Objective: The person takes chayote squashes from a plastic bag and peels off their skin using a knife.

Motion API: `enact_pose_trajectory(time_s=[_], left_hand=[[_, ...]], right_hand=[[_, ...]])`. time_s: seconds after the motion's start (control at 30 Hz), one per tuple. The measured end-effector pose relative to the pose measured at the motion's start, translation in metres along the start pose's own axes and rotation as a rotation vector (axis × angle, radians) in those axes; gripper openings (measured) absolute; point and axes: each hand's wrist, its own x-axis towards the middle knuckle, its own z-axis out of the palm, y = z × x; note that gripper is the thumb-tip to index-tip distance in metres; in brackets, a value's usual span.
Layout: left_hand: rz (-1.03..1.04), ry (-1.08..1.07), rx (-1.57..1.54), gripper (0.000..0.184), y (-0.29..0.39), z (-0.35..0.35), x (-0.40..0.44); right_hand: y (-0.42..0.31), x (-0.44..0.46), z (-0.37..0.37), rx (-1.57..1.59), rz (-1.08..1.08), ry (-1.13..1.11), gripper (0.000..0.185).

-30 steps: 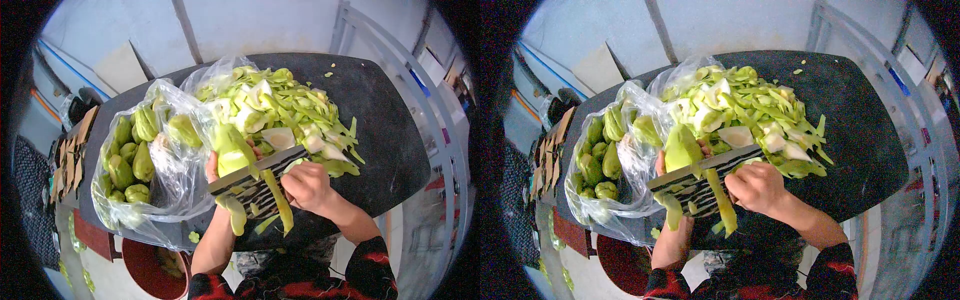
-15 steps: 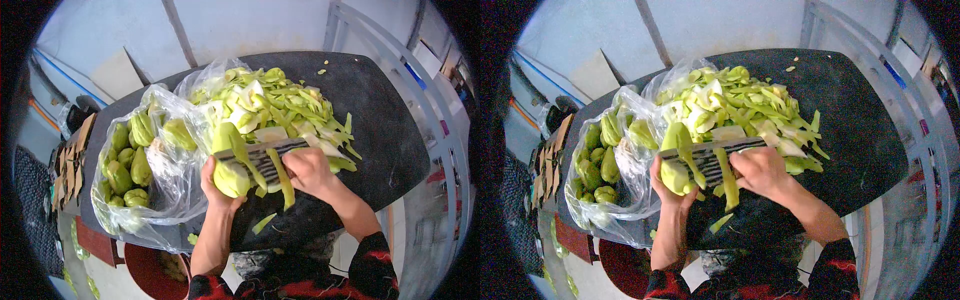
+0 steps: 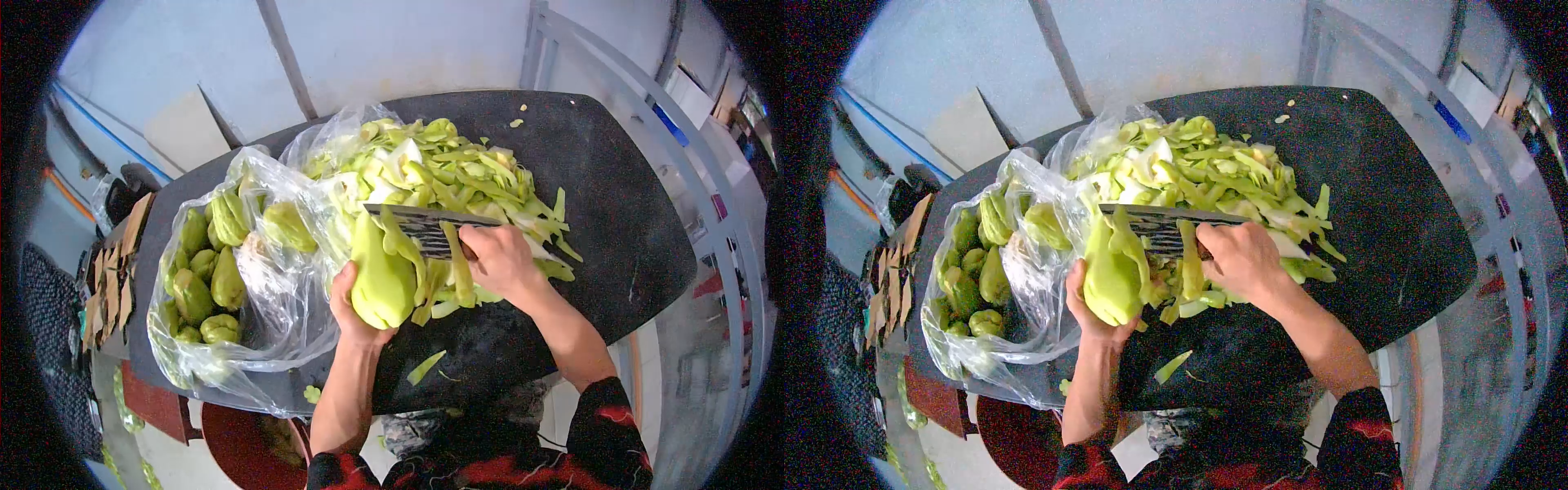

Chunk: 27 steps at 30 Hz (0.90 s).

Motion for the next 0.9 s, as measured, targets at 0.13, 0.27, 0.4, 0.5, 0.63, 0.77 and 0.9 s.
enact_pose_trajectory(time_s=[0.13, 0.27, 0.4, 0.5, 0.63, 0.77, 0.9], left_hand=[[0.006, 0.095, -0.167, 0.065, -0.001, 0.005, 0.0], [0.01, 0.031, -0.213, 0.063, 0.005, -0.006, 0.01], [0.062, 0.254, -0.242, 0.064, 0.011, 0.001, 0.014], [-0.053, 0.076, -0.187, 0.064, 0.012, 0.0, 0.009], [-0.078, 0.043, -0.208, 0.064, 0.006, -0.005, 0.012], [-0.101, 0.05, -0.179, 0.063, 0.005, 0.0, 0.009], [-0.125, -0.006, -0.186, 0.062, 0.007, -0.005, 0.01]], right_hand=[[-0.01, -0.001, -0.011, 0.107, -0.02, 0.072, 0.015], [-0.008, -0.002, -0.015, 0.225, 0.177, 0.091, 0.019], [-0.012, -0.01, -0.009, 0.044, -0.179, 0.094, 0.022], [-0.033, -0.012, -0.006, -0.046, -0.427, 0.148, 0.023], [-0.05, -0.017, 0.0, -0.079, -0.53, 0.17, 0.024], [-0.052, -0.018, 0.005, -0.06, -0.558, 0.199, 0.023], [-0.049, -0.018, 0.003, -0.121, -0.523, 0.179, 0.024]])
